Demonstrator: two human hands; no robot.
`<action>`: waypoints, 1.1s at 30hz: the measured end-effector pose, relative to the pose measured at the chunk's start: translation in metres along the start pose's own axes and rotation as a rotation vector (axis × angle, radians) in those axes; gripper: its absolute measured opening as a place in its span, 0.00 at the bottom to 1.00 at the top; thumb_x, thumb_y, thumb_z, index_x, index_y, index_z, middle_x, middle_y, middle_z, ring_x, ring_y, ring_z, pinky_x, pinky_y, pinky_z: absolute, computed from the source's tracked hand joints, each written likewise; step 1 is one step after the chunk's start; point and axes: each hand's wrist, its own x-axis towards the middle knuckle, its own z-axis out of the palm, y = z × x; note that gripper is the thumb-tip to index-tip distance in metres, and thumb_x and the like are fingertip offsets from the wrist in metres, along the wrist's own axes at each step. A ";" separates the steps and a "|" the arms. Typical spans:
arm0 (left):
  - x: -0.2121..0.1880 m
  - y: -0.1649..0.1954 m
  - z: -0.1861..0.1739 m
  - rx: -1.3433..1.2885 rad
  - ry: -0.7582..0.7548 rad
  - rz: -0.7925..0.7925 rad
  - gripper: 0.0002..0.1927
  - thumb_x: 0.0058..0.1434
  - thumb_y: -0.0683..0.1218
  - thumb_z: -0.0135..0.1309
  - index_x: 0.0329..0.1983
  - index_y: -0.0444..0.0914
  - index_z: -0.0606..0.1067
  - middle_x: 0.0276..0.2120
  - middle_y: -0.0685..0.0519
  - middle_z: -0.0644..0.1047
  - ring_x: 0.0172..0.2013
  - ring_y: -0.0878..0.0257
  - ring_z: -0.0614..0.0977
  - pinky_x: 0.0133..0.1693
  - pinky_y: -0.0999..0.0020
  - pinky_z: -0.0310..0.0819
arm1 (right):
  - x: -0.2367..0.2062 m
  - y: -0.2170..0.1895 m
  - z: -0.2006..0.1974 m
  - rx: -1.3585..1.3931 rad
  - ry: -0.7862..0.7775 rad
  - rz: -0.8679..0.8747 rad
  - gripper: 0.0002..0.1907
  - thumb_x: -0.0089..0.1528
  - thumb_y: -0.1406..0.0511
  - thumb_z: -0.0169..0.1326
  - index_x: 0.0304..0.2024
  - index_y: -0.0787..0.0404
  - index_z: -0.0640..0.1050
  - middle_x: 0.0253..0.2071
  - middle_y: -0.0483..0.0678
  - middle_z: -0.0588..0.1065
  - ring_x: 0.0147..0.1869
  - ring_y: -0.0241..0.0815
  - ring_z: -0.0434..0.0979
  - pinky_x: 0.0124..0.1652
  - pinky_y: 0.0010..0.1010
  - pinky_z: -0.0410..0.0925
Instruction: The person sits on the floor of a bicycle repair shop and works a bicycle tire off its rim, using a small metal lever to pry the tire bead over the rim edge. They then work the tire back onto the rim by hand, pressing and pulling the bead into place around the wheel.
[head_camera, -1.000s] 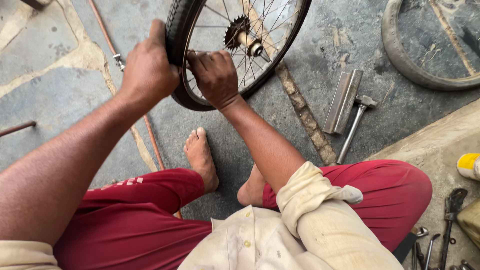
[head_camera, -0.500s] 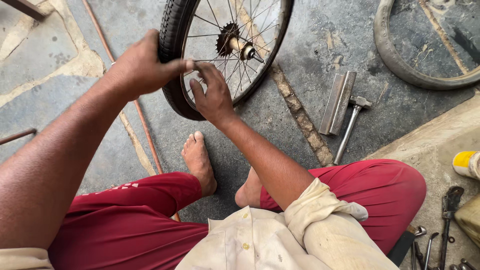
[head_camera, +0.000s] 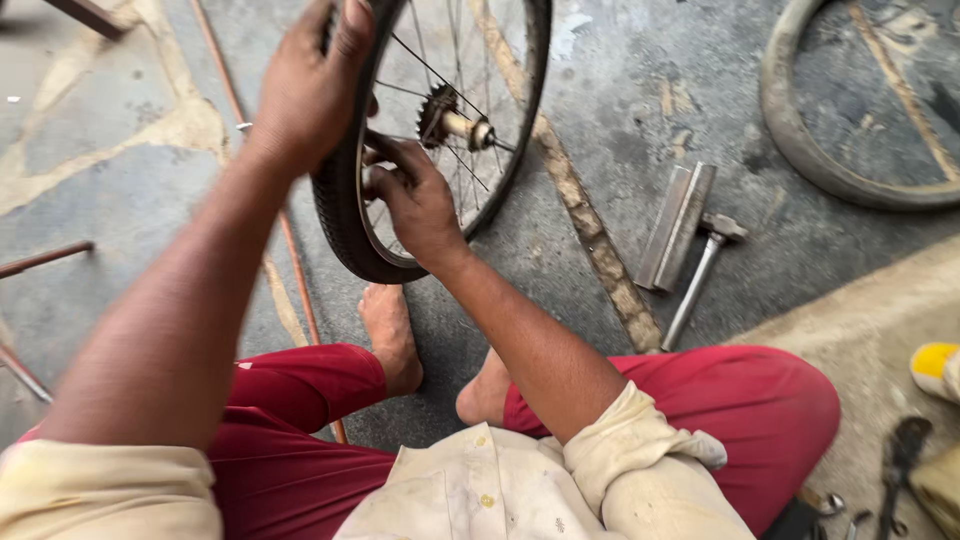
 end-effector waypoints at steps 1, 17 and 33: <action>-0.004 0.000 0.007 0.022 0.068 0.044 0.45 0.69 0.78 0.34 0.49 0.31 0.72 0.27 0.51 0.76 0.26 0.64 0.83 0.29 0.67 0.79 | 0.001 0.001 -0.001 -0.003 0.001 0.015 0.21 0.72 0.72 0.49 0.68 0.62 0.70 0.53 0.47 0.71 0.47 0.33 0.79 0.50 0.27 0.77; -0.022 -0.022 0.028 -0.208 0.208 -0.035 0.47 0.65 0.80 0.29 0.45 0.33 0.72 0.28 0.54 0.75 0.27 0.66 0.81 0.29 0.68 0.78 | -0.005 -0.026 -0.011 -0.757 0.159 -0.300 0.10 0.66 0.65 0.60 0.49 0.60 0.79 0.44 0.50 0.82 0.40 0.43 0.85 0.40 0.31 0.77; -0.035 0.011 -0.005 0.298 -0.015 0.138 0.36 0.66 0.69 0.61 0.54 0.32 0.73 0.35 0.48 0.78 0.39 0.57 0.84 0.41 0.60 0.79 | -0.021 -0.006 0.012 0.034 0.113 0.214 0.18 0.70 0.68 0.54 0.63 0.61 0.75 0.59 0.46 0.77 0.47 0.35 0.78 0.45 0.27 0.76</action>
